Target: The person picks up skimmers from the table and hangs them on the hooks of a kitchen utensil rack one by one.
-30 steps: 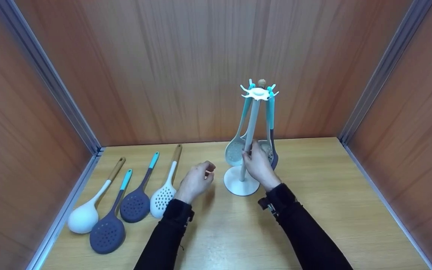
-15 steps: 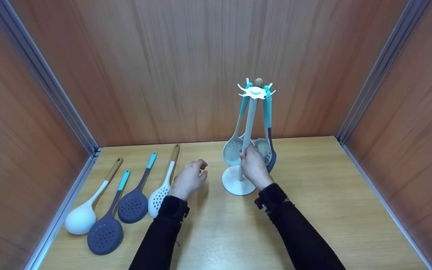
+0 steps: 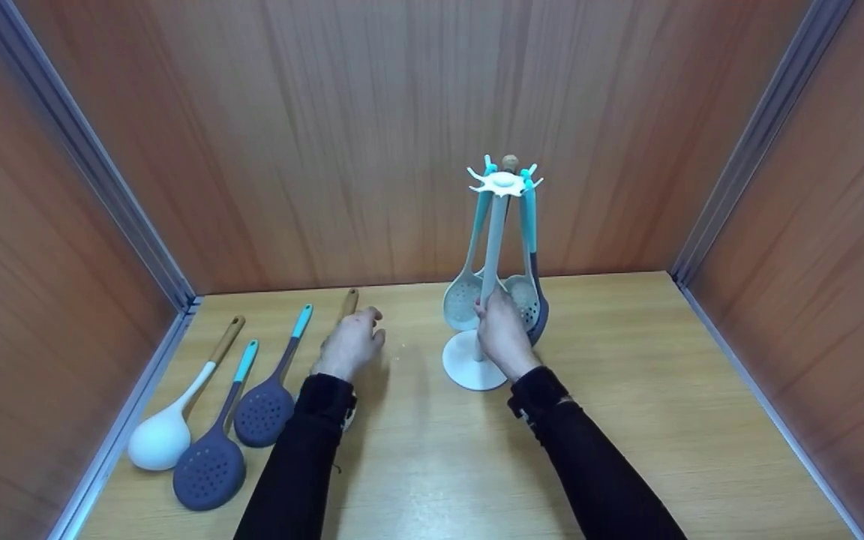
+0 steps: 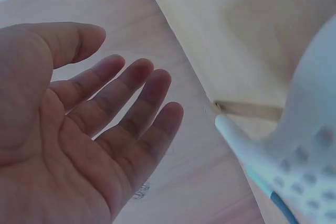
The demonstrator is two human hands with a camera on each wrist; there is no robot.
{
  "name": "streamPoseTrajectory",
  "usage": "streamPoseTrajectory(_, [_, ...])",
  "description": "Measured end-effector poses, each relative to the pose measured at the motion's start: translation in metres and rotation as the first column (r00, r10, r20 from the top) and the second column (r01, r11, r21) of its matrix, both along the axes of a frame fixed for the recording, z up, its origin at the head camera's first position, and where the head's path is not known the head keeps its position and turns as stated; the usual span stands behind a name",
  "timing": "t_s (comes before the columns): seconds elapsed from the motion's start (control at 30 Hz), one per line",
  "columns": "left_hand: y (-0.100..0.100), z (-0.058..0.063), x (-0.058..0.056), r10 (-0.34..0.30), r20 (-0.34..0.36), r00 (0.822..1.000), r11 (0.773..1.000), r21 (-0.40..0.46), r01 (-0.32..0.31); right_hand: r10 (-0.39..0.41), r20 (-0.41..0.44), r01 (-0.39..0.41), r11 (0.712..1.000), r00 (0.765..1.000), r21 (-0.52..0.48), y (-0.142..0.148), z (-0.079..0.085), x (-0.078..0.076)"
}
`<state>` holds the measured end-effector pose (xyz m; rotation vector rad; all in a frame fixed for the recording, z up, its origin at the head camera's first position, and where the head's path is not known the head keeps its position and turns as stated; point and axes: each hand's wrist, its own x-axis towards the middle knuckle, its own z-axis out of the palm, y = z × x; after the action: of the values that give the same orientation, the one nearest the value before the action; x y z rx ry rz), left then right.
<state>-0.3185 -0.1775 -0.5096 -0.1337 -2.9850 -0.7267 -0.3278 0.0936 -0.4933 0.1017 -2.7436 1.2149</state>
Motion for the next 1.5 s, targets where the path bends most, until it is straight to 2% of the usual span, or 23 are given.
streamPoseTrajectory(0.2, [-0.014,0.007,-0.004,0.023,0.053,0.998,0.999,-0.043,-0.020,0.008,-0.027,-0.007,1.000,1.000,0.025,-0.001,-0.002,-0.001])
streamPoseTrajectory(0.4, [-0.022,0.006,-0.007,0.021,0.053,0.998,0.992,-0.129,-0.015,0.031,-0.074,-0.027,0.998,0.997,0.061,0.001,-0.005,-0.003])
streamPoseTrajectory(0.67, [-0.032,0.004,-0.011,0.018,0.061,0.998,0.972,-0.233,-0.003,0.045,-0.027,-0.045,0.999,0.999,0.006,0.004,-0.004,-0.004])
streamPoseTrajectory(0.8, [-0.036,0.005,-0.011,0.034,0.121,0.992,0.960,-0.279,0.001,0.065,-0.028,-0.064,0.998,0.997,0.021,0.006,-0.004,-0.004])
streamPoseTrajectory(0.93, [-0.037,0.004,-0.012,0.066,0.171,0.983,0.961,-0.278,-0.016,0.086,-0.035,-0.085,0.996,0.996,0.022,0.008,-0.003,-0.003])
streamPoseTrajectory(1.0, [-0.038,-0.001,-0.017,0.079,0.184,0.980,0.960,-0.279,-0.025,0.093,-0.038,-0.092,0.996,0.995,0.019,0.009,-0.003,-0.003])
streamPoseTrajectory(1.07, [-0.043,-0.014,-0.026,0.094,0.174,0.980,0.960,-0.276,-0.044,0.099,-0.048,-0.098,0.995,0.994,0.024,0.010,-0.003,-0.003])
streamPoseTrajectory(1.17, [-0.055,-0.043,-0.049,0.112,0.181,0.977,0.957,-0.284,-0.057,0.100,-0.054,-0.097,0.994,0.994,0.045,0.012,-0.003,-0.003])
streamPoseTrajectory(1.23, [-0.065,-0.069,-0.066,0.114,0.144,0.983,0.953,-0.294,-0.067,0.106,-0.063,-0.102,0.993,0.992,0.065,0.012,-0.003,-0.003])
streamPoseTrajectory(1.3, [-0.071,-0.078,-0.073,0.114,0.157,0.981,0.953,-0.297,-0.063,0.109,-0.065,-0.104,0.992,0.992,0.077,0.013,-0.003,-0.003])
streamPoseTrajectory(1.33, [-0.072,-0.080,-0.074,0.115,0.161,0.980,0.954,-0.294,-0.064,0.110,-0.066,-0.104,0.991,0.992,0.083,0.013,-0.003,-0.003])
streamPoseTrajectory(1.4, [-0.070,-0.073,-0.070,0.122,0.180,0.976,0.953,-0.295,-0.065,0.111,-0.068,-0.105,0.990,0.991,0.094,0.013,-0.003,-0.002])
streamPoseTrajectory(1.5, [-0.061,-0.051,-0.053,0.146,0.228,0.963,0.953,-0.293,-0.075,0.102,-0.063,-0.095,0.990,0.993,0.100,0.012,-0.003,-0.002])
